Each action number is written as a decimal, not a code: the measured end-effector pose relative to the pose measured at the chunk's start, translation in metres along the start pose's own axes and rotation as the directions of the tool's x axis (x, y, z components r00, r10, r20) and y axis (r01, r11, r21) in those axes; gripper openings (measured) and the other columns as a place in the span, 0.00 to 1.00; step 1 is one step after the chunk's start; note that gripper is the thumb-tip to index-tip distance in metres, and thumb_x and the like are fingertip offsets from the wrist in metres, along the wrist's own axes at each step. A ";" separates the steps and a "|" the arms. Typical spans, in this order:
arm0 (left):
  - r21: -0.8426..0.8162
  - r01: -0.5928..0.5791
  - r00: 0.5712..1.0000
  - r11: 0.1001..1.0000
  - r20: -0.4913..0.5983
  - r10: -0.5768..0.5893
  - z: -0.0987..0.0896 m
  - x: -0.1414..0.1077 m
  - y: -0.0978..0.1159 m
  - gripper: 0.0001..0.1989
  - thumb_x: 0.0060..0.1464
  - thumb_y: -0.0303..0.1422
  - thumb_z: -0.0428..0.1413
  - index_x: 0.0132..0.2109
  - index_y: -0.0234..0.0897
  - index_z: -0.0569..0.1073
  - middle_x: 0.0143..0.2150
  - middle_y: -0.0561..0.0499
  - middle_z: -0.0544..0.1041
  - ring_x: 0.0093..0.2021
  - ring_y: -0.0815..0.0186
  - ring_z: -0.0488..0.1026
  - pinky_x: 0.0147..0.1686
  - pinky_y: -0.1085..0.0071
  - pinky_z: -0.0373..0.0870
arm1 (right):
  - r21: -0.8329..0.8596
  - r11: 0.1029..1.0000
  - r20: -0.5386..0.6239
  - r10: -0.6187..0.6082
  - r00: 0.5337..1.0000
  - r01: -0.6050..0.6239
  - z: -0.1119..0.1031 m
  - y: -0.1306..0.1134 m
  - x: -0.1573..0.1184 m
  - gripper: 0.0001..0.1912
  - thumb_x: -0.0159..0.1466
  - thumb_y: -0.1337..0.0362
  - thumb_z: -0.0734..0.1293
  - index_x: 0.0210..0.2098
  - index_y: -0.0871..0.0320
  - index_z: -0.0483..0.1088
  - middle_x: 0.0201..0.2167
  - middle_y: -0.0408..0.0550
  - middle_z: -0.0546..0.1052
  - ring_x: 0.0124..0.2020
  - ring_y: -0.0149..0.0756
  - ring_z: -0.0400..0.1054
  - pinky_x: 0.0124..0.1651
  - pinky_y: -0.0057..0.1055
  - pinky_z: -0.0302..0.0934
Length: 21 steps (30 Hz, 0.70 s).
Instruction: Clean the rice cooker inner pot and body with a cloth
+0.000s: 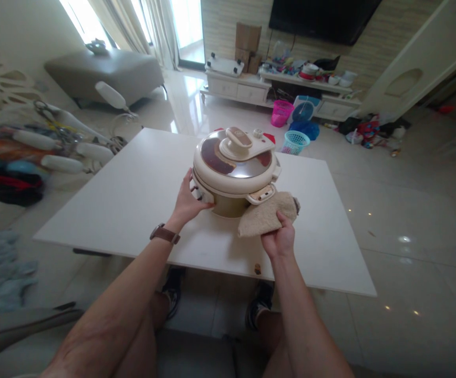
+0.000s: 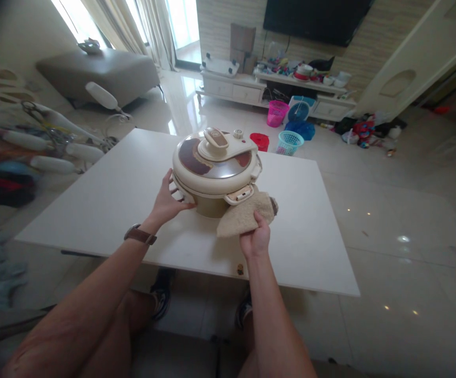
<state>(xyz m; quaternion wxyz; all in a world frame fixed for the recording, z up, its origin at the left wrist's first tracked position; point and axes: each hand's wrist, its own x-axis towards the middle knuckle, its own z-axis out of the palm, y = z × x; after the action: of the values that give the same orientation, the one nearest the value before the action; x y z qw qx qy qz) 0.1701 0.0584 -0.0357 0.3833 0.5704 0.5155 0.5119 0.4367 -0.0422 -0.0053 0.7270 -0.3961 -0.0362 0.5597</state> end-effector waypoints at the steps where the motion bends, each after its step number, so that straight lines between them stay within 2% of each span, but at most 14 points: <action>1: -0.004 0.024 1.000 1.000 -0.018 -0.024 -0.004 0.000 0.001 0.73 0.26 0.31 0.80 0.78 0.51 0.51 0.75 0.35 0.58 0.69 0.40 0.67 0.62 0.45 0.75 | -0.009 1.000 0.014 0.015 1.000 -0.015 0.000 0.003 -0.001 0.16 0.61 0.65 0.68 0.48 0.51 0.77 0.48 0.43 0.84 0.51 0.37 0.78 0.66 0.48 0.69; 3: -0.006 0.063 0.996 0.998 -0.066 -0.064 -0.010 -0.001 0.002 0.72 0.26 0.30 0.80 0.77 0.51 0.54 0.73 0.36 0.62 0.65 0.42 0.72 0.57 0.45 0.79 | -0.026 0.999 0.043 0.044 0.998 -0.043 0.001 0.011 -0.005 0.15 0.61 0.64 0.68 0.48 0.51 0.77 0.48 0.43 0.84 0.50 0.37 0.78 0.65 0.49 0.69; 5: 0.004 0.079 0.989 0.997 -0.125 -0.078 -0.015 -0.001 0.001 0.67 0.26 0.29 0.79 0.75 0.48 0.60 0.70 0.36 0.67 0.60 0.45 0.76 0.55 0.45 0.81 | -0.029 0.997 0.059 0.073 0.996 -0.071 0.002 0.019 -0.010 0.14 0.61 0.64 0.69 0.47 0.51 0.77 0.47 0.43 0.84 0.50 0.37 0.78 0.65 0.49 0.69; 9: -0.029 0.117 0.975 0.993 -0.185 -0.120 -0.021 0.001 -0.002 0.51 0.31 0.30 0.78 0.65 0.37 0.73 0.61 0.37 0.77 0.55 0.48 0.80 0.56 0.44 0.80 | -0.033 0.990 0.074 0.138 0.988 -0.136 0.007 0.035 -0.024 0.15 0.60 0.65 0.69 0.46 0.49 0.78 0.45 0.41 0.85 0.51 0.35 0.78 0.65 0.45 0.69; 11: -0.091 0.141 0.974 0.986 -0.167 -0.154 -0.023 0.000 -0.003 0.45 0.35 0.29 0.76 0.63 0.34 0.75 0.61 0.37 0.79 0.57 0.48 0.80 0.59 0.45 0.79 | -0.038 0.988 0.084 0.151 0.985 -0.148 0.011 0.040 -0.030 0.15 0.60 0.65 0.69 0.47 0.49 0.78 0.45 0.41 0.85 0.51 0.35 0.78 0.65 0.45 0.69; 15: -0.167 0.147 0.982 0.975 -0.091 -0.163 -0.022 -0.006 -0.004 0.38 0.44 0.28 0.71 0.64 0.34 0.76 0.66 0.40 0.76 0.65 0.48 0.74 0.62 0.48 0.77 | -0.021 0.991 0.023 0.134 0.991 -0.134 0.016 0.044 -0.031 0.14 0.60 0.65 0.69 0.45 0.49 0.78 0.44 0.41 0.85 0.49 0.35 0.79 0.64 0.46 0.70; 18: -0.194 0.189 0.977 0.963 -0.067 -0.205 -0.021 -0.010 -0.005 0.40 0.48 0.29 0.69 0.69 0.38 0.72 0.68 0.44 0.75 0.62 0.51 0.77 0.60 0.47 0.79 | -0.044 0.994 0.017 0.105 0.994 -0.104 0.016 0.045 -0.028 0.14 0.59 0.65 0.69 0.45 0.48 0.78 0.46 0.41 0.85 0.49 0.36 0.79 0.65 0.48 0.69; 21: -0.229 0.200 0.975 0.953 -0.050 -0.217 -0.020 -0.012 -0.005 0.43 0.50 0.29 0.69 0.73 0.39 0.68 0.69 0.44 0.74 0.59 0.53 0.79 0.60 0.48 0.79 | -0.052 0.990 0.034 0.132 0.991 -0.130 0.012 0.045 -0.027 0.14 0.60 0.64 0.68 0.45 0.49 0.79 0.45 0.42 0.85 0.50 0.37 0.79 0.65 0.48 0.69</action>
<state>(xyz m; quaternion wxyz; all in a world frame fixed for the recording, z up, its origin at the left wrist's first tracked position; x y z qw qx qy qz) 0.1506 0.0460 -0.0395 0.4771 0.4470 0.5261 0.5439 0.3854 -0.0554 -0.0144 0.6778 -0.4049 -0.0375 0.6126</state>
